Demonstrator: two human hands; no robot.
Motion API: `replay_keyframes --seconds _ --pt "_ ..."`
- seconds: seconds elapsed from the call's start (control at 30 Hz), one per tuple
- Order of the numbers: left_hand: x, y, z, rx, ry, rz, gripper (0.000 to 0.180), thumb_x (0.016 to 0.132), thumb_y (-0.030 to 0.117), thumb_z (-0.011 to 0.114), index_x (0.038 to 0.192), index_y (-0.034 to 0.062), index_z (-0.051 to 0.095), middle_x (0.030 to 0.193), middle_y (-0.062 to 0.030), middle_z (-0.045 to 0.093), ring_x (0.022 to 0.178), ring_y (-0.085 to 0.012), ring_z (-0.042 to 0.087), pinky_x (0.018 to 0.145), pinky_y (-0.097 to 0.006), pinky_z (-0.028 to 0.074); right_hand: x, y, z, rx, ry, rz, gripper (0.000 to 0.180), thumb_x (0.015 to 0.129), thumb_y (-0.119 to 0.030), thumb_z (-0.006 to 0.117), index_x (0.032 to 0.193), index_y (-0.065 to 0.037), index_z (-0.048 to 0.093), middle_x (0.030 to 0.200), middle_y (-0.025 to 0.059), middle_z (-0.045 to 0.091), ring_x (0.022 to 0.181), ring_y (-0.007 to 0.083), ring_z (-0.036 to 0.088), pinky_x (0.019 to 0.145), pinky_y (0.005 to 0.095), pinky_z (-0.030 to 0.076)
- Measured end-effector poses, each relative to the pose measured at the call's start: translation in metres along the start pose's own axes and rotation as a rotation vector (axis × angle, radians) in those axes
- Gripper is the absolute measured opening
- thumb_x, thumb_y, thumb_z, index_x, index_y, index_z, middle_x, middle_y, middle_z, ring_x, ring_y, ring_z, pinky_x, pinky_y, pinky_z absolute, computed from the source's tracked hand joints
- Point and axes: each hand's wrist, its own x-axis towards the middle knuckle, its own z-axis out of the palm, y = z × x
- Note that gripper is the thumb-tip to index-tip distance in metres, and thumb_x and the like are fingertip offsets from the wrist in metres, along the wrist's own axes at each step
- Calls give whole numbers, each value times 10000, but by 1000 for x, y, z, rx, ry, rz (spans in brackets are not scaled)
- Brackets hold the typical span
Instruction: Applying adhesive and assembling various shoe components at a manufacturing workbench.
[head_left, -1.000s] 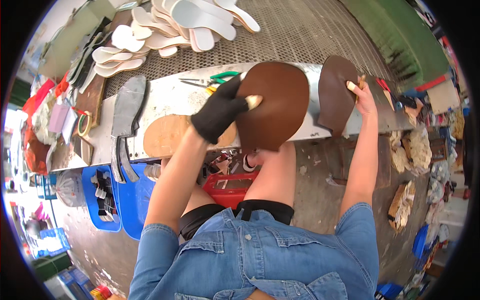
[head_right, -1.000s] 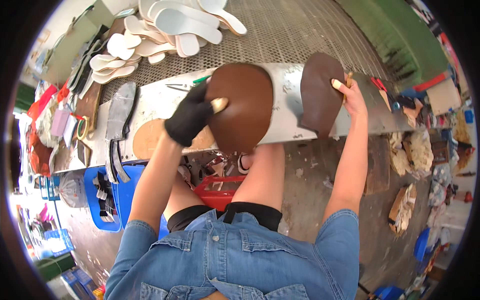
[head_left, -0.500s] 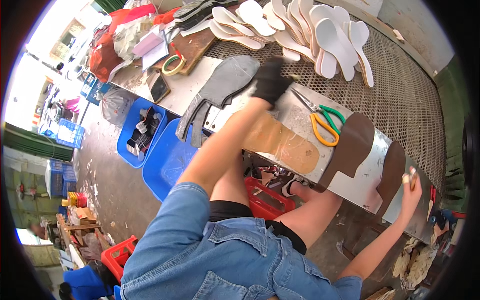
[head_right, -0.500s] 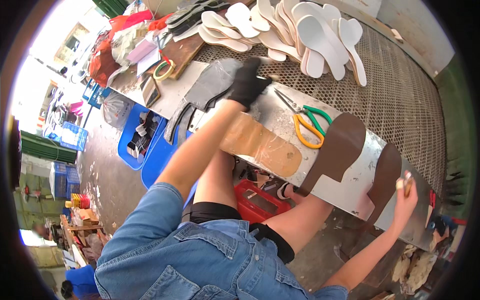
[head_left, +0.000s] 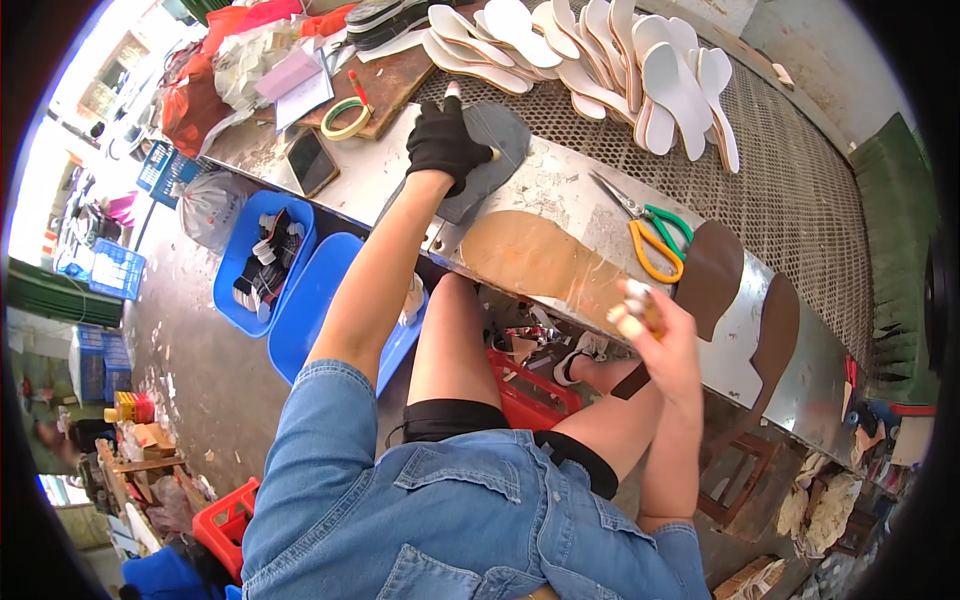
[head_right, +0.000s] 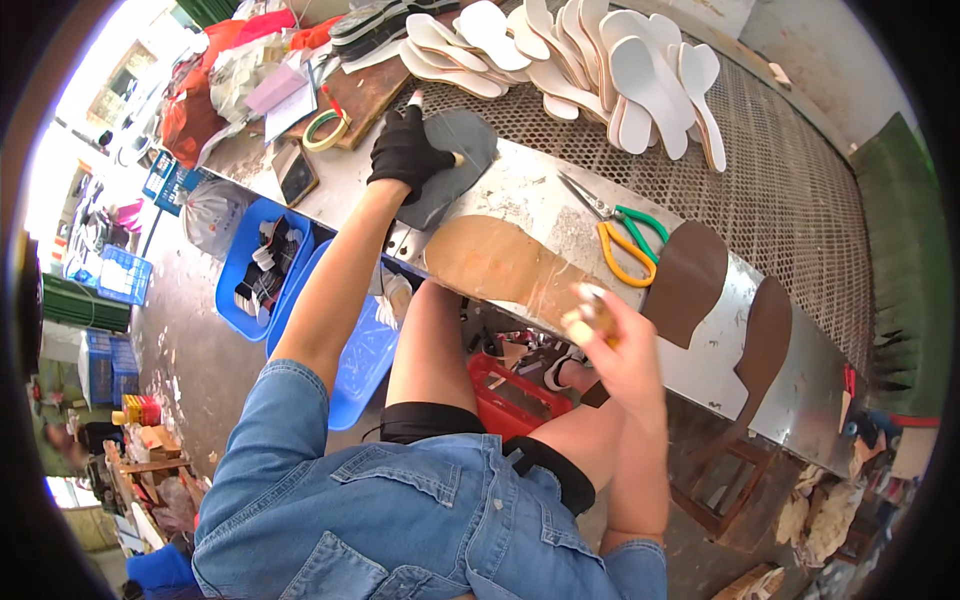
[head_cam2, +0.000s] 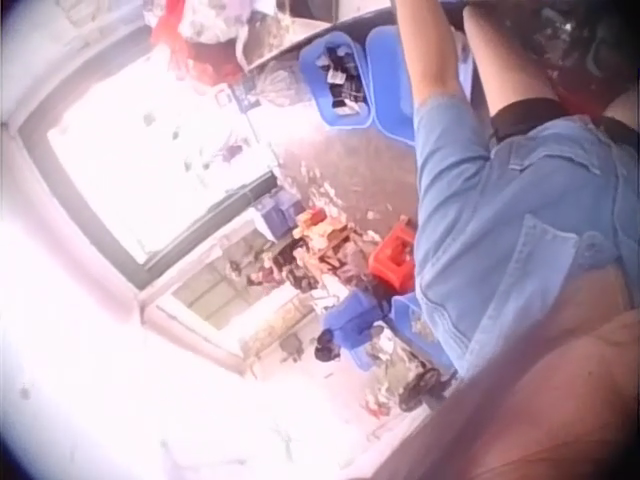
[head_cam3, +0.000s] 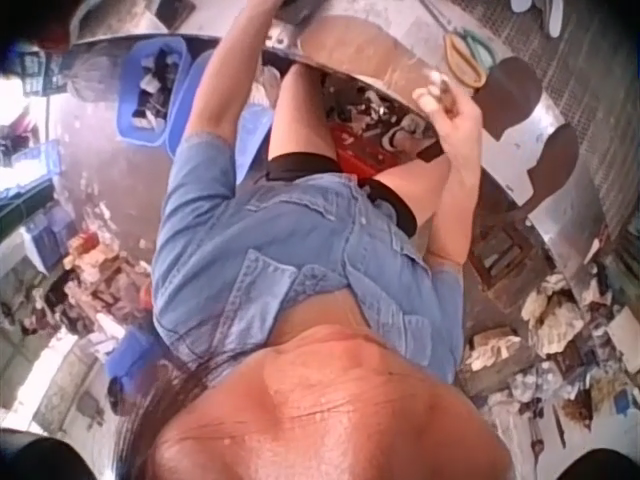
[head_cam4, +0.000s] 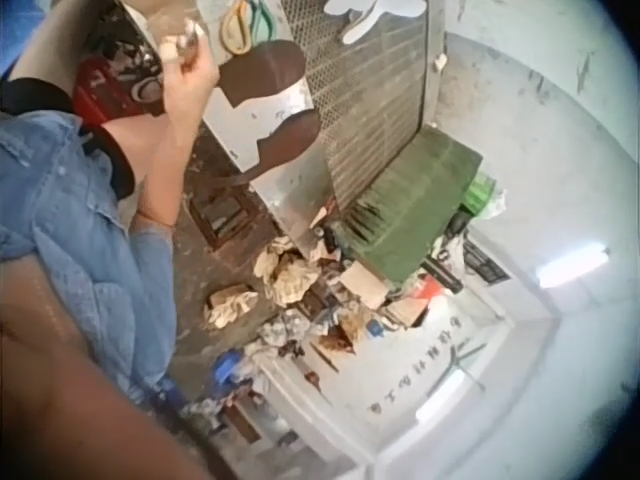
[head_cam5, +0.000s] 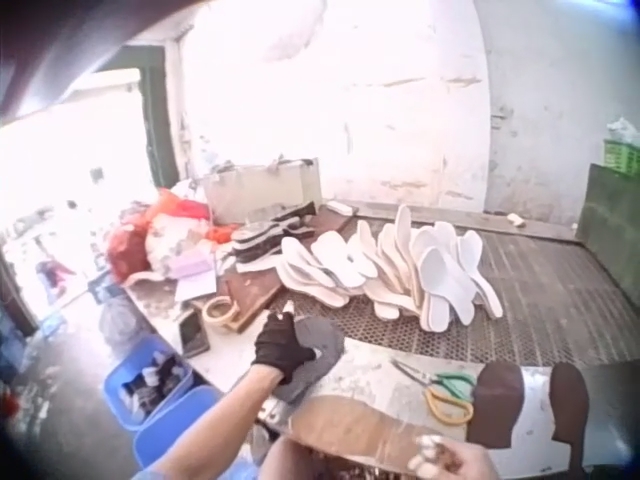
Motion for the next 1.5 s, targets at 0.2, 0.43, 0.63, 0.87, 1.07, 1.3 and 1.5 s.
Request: replay_keyframes --seconds 0.2,0.43,0.63,0.87,1.07,1.3,1.5 --pt "-60 25 -42 -724 -238 227 337 721 270 751 850 4 590 739 -81 607 725 -138 557 660 -326 457 14 -13 31 46 212 -50 264 936 -79 478 1196 -29 473 885 -3 533 628 31 417 553 179 351" --pt "-161 71 -54 -1149 -339 217 219 773 154 711 761 -1 556 600 1 488 600 -53 406 517 -271 354 4 -63 59 -333 501 -457 181 788 23 655 962 6 610 848 87 537 689 187 552 649 284 471" --pt "-185 84 -46 -1379 -230 200 157 803 113 678 869 -15 615 643 -66 567 614 -75 458 557 -277 400 -8 -55 58 -435 550 -446 179 768 43 661 937 15 612 841 93 540 713 221 598 636 311 483" --pt "-203 89 -43 -1319 -279 175 201 820 97 666 983 -19 642 690 -70 597 666 -58 493 605 -258 433 -12 -56 61 -370 577 -510 193 764 51 652 950 14 620 838 93 545 705 206 592 620 282 477" --pt "-194 83 -41 -1263 -239 224 150 820 99 657 904 -23 633 647 -30 540 649 -57 460 557 -251 387 -18 -54 61 -395 568 -488 169 751 65 654 914 28 631 842 91 546 712 190 587 624 277 483" --pt "-190 80 -61 -1383 -416 240 185 829 132 650 939 -17 657 663 -25 581 633 -66 481 556 -263 403 -8 -41 58 -178 519 -563 183 744 55 668 923 27 634 834 67 541 716 153 566 633 234 461" --pt "-172 69 -59 -1056 -363 429 188 834 163 649 934 5 665 684 -64 615 629 -79 529 576 -279 436 -5 -37 55 95 367 -429 149 791 40 664 935 37 625 894 25 549 779 97 561 680 219 456"
